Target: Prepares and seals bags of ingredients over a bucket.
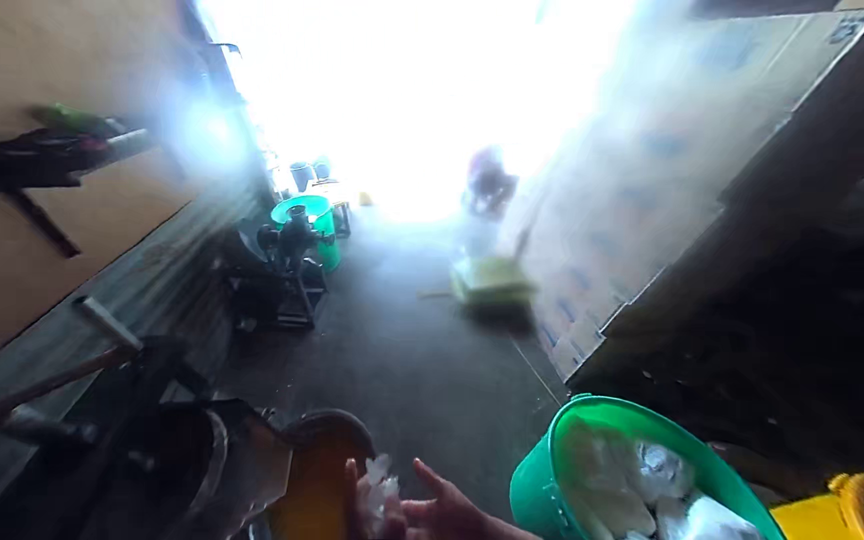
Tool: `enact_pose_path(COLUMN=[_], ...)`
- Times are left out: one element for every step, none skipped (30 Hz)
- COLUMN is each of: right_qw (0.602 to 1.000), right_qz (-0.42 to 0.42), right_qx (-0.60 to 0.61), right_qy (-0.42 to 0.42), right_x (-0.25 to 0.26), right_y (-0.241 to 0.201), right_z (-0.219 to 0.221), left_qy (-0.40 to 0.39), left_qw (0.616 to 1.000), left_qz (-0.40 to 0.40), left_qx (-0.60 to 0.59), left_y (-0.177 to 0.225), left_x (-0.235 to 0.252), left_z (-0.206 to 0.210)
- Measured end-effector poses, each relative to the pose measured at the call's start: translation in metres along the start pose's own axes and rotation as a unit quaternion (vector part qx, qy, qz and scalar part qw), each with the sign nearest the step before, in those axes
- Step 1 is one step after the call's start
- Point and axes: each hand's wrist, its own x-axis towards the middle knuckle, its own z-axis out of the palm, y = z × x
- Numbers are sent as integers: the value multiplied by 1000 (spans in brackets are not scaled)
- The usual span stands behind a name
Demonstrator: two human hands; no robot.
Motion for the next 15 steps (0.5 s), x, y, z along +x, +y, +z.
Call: enact_pose_path(right_qw=[999, 996, 991, 984, 977, 971, 967, 963, 960, 959, 959, 955, 950, 937, 919], right_qz=[-27, -61, -102, -146, -183, -201, -204, -203, -204, -209, -222, -241, -271, -311, -352], right_qx=[32, 61, 86, 101, 112, 127, 145, 158, 163, 155, 138, 127, 128, 137, 154], right_qy=[13, 14, -1, -14, -19, 0, 42, 80, 103, 110, 113, 115, 94, 78, 85], right_x=[-4, -8, -12, -14, -16, -18, -21, -21, -19, -14, -5, 7, 22, 41, 58], right_y=[-18, -34, -50, -66, -83, -100, -119, -138, -157, -175, -193, -210, -228, -248, -272], right_z=[-8, -15, -22, -26, -29, -32, -33, -34, -38, -42, -47, -51, -58, -64, -59], left_qy=[-19, -48, -84, -132, -188, -241, -283, -313, -335, -358, -380, -410, -446, -464, -451], left_qw=[1000, 999, 996, 988, 977, 963, 949, 935, 924, 913, 902, 885, 861, 846, 848], left_qz=[-2, 10, 33, 59, 76, 82, 82, 80, 72, 59, 46, 35, 26, 24, 35], left_qx=[-9, -2, 24, 51, 73, 92, 117, 147, 171, 187, 199, 217, 243, 261, 277], left_y=[3, 4, 0, -8, -20, -29, -36, -42, -49, -55, -60, -63, -65, -71, -88], left_x=[18, 34, 48, 61, 73, 84, 97, 109, 122, 136, 151, 171, 195, 219, 238], left_z=[25, 48, 71, 91, 107, 121, 133, 145, 156, 167, 178, 188, 197, 206, 219])
